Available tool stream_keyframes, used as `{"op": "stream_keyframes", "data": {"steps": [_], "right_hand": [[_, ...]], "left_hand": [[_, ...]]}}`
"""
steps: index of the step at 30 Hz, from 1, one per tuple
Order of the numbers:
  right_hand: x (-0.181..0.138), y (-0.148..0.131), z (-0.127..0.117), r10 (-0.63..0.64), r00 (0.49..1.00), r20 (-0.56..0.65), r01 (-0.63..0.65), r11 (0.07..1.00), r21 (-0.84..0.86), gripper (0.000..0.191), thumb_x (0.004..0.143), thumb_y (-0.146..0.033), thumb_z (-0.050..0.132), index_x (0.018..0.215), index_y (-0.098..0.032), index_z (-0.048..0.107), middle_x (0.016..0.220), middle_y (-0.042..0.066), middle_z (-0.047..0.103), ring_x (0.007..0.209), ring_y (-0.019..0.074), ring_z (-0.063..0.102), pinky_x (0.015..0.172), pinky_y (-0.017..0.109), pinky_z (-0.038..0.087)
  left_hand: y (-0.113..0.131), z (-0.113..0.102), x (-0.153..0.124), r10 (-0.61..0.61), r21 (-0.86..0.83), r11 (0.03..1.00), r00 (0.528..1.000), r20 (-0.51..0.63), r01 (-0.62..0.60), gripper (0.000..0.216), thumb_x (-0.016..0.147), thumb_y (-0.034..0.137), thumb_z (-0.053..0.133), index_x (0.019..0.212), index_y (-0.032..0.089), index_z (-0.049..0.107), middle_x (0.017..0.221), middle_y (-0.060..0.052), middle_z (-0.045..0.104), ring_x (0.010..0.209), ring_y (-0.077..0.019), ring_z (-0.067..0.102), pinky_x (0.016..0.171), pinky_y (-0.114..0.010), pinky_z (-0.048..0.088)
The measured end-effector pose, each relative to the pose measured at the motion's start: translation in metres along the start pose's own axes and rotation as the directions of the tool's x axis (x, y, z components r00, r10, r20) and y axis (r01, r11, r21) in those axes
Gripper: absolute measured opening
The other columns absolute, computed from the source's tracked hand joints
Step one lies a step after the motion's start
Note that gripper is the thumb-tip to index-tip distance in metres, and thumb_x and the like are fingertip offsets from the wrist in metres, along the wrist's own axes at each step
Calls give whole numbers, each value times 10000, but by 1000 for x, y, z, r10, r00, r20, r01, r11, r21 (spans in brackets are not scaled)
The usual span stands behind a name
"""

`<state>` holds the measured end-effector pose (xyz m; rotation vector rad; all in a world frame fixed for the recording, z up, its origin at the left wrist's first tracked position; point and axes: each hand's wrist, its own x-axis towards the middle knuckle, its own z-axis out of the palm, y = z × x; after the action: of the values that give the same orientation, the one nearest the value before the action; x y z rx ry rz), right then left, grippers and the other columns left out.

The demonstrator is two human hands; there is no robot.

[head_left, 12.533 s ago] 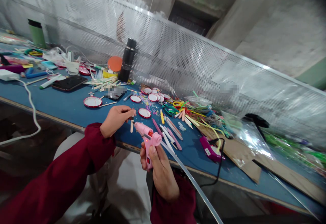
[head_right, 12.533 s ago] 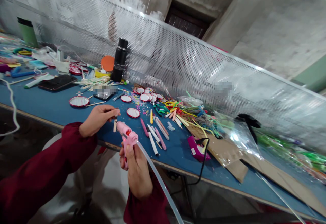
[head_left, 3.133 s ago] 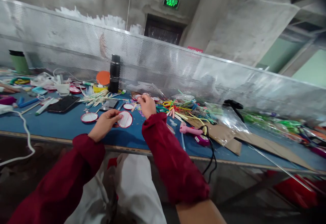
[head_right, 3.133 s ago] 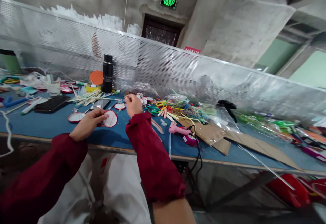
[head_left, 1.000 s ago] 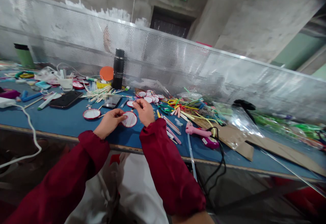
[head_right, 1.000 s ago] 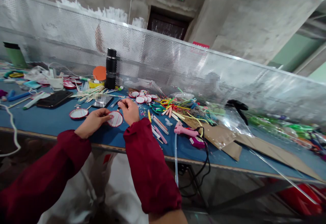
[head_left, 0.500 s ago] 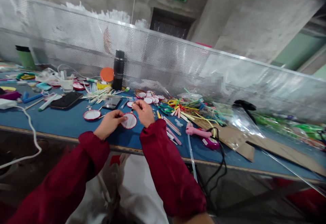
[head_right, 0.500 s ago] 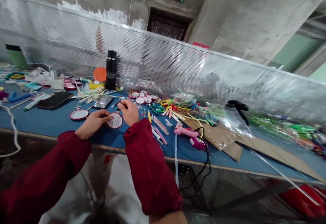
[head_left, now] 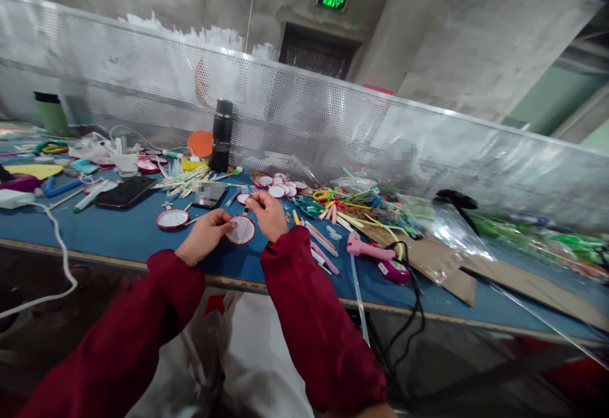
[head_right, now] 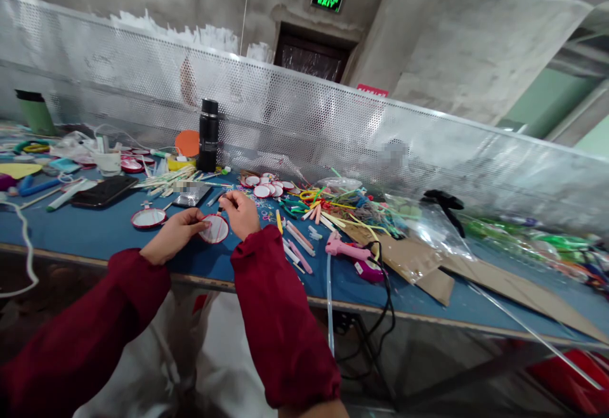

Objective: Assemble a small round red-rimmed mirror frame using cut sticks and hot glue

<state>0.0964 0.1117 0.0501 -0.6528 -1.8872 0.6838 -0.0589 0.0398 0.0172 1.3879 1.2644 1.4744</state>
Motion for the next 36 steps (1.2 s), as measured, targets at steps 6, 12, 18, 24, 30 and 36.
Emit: {"op": "stream_keyframes", "data": {"steps": [6,12,18,24,30,36], "right_hand": [[1,5,1,10,1000,0,-10,1000,23,169,887,-355,555,788,-219,580,706,-28,622,699,148,583,708,272,468],[1,5,1,26,1000,-3,-26,1000,8,182,881,-377,552,789,-220,562,719,-23,620,701,148,580,706,269,464],[0,0,1,12,1000,12,-12,1000,4,171,879,-360,543,778,-222,550,710,-25,614,699,147,585,711,269,468],[-1,-1,1,16,1000,20,-16,1000,1,164,875,-350,551,779,-218,558,727,-18,622,701,144,584,705,267,471],[-1,-1,1,5,1000,20,-5,1000,15,157,871,-340,564,771,-219,565,726,-18,626,693,142,581,698,267,470],[0,2,2,-6,1000,17,5,1000,22,156,869,-327,572,759,-217,567,715,-24,622,682,138,570,695,265,464]], "left_hand": [[-3,0,1,11,7,1000,1000,3,-11,320,631,419,725,681,195,503,578,59,495,532,-101,410,532,-238,312],[-10,-1,3,22,-10,1000,1000,5,-22,301,653,406,715,697,194,506,590,60,496,536,-100,406,529,-237,298],[-14,-2,5,42,-10,999,999,5,-42,278,675,383,705,702,191,507,597,61,493,545,-97,407,532,-235,302],[-15,-2,5,55,-19,998,998,7,-55,272,676,374,706,694,189,507,586,59,486,542,-96,396,523,-232,295],[-11,-1,3,56,-10,998,998,-11,-57,265,670,372,699,680,187,511,567,61,477,528,-90,375,513,-228,290],[-8,0,3,37,-19,999,999,-23,-37,260,646,364,707,669,191,514,551,62,475,517,-92,378,501,-226,281]]}}
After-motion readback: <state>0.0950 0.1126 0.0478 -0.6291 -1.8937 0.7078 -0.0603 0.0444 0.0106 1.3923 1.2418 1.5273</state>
